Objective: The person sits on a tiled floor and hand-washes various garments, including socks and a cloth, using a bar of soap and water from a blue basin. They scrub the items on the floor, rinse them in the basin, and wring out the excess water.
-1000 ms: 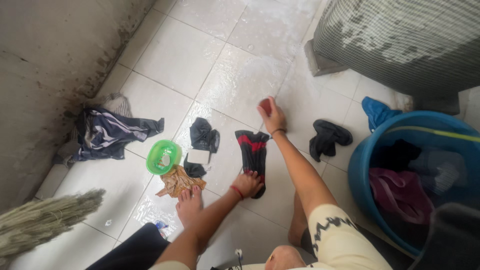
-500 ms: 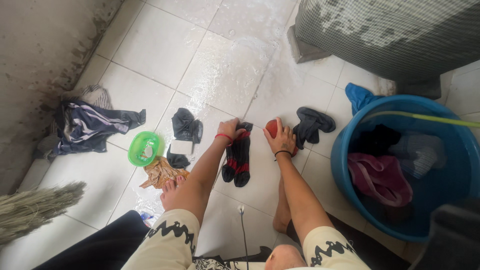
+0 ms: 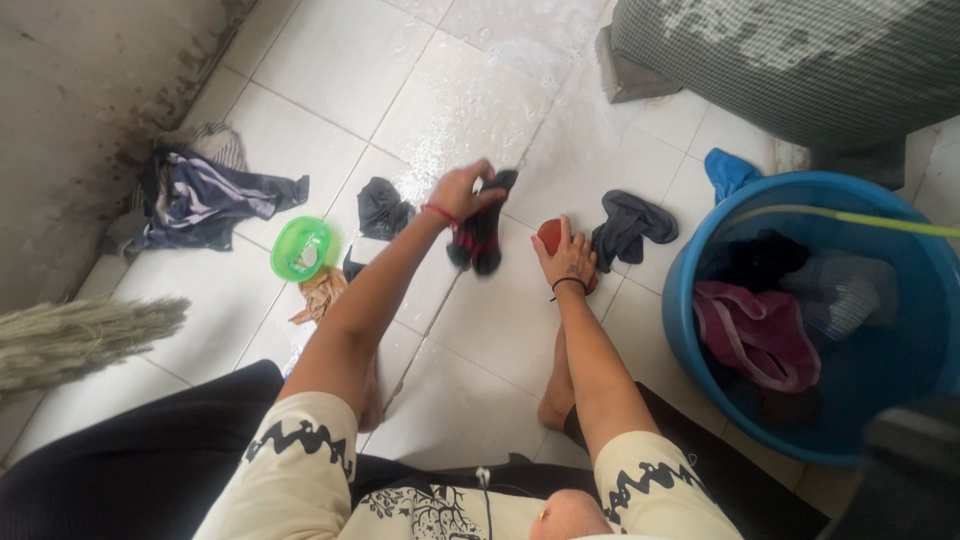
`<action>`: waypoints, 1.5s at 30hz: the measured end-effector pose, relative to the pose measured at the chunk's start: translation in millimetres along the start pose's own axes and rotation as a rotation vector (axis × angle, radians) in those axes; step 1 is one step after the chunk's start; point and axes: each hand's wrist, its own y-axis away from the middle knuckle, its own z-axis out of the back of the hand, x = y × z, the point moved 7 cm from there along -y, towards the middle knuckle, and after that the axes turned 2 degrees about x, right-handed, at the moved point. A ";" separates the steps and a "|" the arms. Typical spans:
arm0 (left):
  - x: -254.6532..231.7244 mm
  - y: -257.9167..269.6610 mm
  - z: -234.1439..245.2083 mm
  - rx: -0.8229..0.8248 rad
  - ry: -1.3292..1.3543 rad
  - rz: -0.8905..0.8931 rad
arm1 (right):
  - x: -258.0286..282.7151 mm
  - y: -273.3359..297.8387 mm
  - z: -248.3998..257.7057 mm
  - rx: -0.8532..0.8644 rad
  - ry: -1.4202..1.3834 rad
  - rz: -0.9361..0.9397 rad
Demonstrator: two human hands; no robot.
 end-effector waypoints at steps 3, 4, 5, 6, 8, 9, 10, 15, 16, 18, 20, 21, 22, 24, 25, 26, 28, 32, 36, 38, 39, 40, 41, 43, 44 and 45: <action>-49.8 3.0 43.8 -0.073 -0.006 -0.023 | -3.8 9.2 -3.5 0.013 -0.008 0.010; -68.2 8.2 52.4 -0.150 -0.052 -0.137 | -4.6 12.0 -4.7 0.010 -0.011 0.018; -81.5 15.5 56.6 -0.226 -0.098 -0.252 | -5.8 15.9 -6.7 0.014 -0.017 0.014; -89.5 23.2 57.0 -0.303 -0.145 -0.368 | -7.1 19.4 -8.2 0.016 -0.024 0.011; -77.2 41.4 32.4 -0.249 -0.236 -0.413 | -8.5 24.9 -10.1 0.010 -0.024 0.019; -63.9 55.1 14.0 -0.221 -0.282 -0.435 | -8.7 26.8 -10.4 0.001 -0.018 0.029; -43.3 69.0 -10.9 -0.136 -0.323 -0.394 | -9.3 27.9 -10.1 -0.009 -0.012 0.039; 41.8 198.2 -119.8 0.167 -0.382 -0.196 | -9.9 31.0 -12.3 0.005 -0.010 0.029; 47.6 218.6 -127.2 0.192 -0.362 -0.132 | -9.5 32.6 -12.9 0.005 -0.009 0.029; 42.6 227.0 -127.3 0.153 -0.340 -0.108 | -8.6 29.7 -12.5 0.008 -0.004 0.037; 26.1 218.4 -116.0 0.071 -0.332 -0.099 | -3.5 23.1 -12.4 0.049 -0.025 0.031; 17.1 204.5 -109.2 0.010 -0.336 -0.104 | 1.0 18.0 -11.9 0.088 -0.050 0.019; 8.5 188.9 -104.4 -0.052 -0.339 -0.109 | 6.0 12.5 -9.7 0.127 -0.073 0.007; 1.6 159.8 -105.4 -0.111 -0.379 -0.074 | 30.5 3.8 -2.9 0.173 -0.320 0.055; 3.3 150.5 -108.8 -0.138 -0.398 -0.056 | 45.7 1.9 -0.1 0.199 -0.445 0.077; 6.0 145.3 -119.4 -0.106 -0.430 -0.061 | 66.0 2.9 3.9 0.205 -0.410 0.174; 19.9 144.1 -143.7 -0.037 -0.492 -0.069 | 109.1 8.9 5.2 0.221 -0.341 0.368; 41.3 184.9 -191.8 0.158 -0.513 -0.154 | 151.9 40.7 -7.5 0.252 -0.130 0.669; 35.9 251.3 -220.4 0.422 -0.451 -0.197 | 144.8 93.6 -11.0 0.189 -0.115 0.750; 37.2 257.3 -214.8 0.350 -0.392 -0.232 | 150.4 101.9 -11.4 0.066 -0.107 0.859; 32.6 264.6 -205.9 0.229 -0.421 -0.294 | 162.0 85.4 -19.5 0.012 -0.103 0.888; 23.6 266.7 -202.4 0.100 -0.444 -0.347 | 174.5 57.8 -28.5 -0.036 -0.094 0.926; 22.2 261.5 -209.4 0.128 -0.413 -0.333 | 181.8 16.0 -37.2 -0.083 -0.028 0.845; 27.0 261.3 -209.5 0.202 -0.374 -0.314 | 196.2 -76.3 -41.9 -0.147 -0.002 0.640; 28.6 258.9 -206.9 0.200 -0.385 -0.316 | 196.5 -110.2 -37.3 -0.165 -0.036 0.529; 26.1 256.6 -207.3 0.199 -0.396 -0.319 | 200.8 -112.9 -43.6 -0.054 0.005 0.559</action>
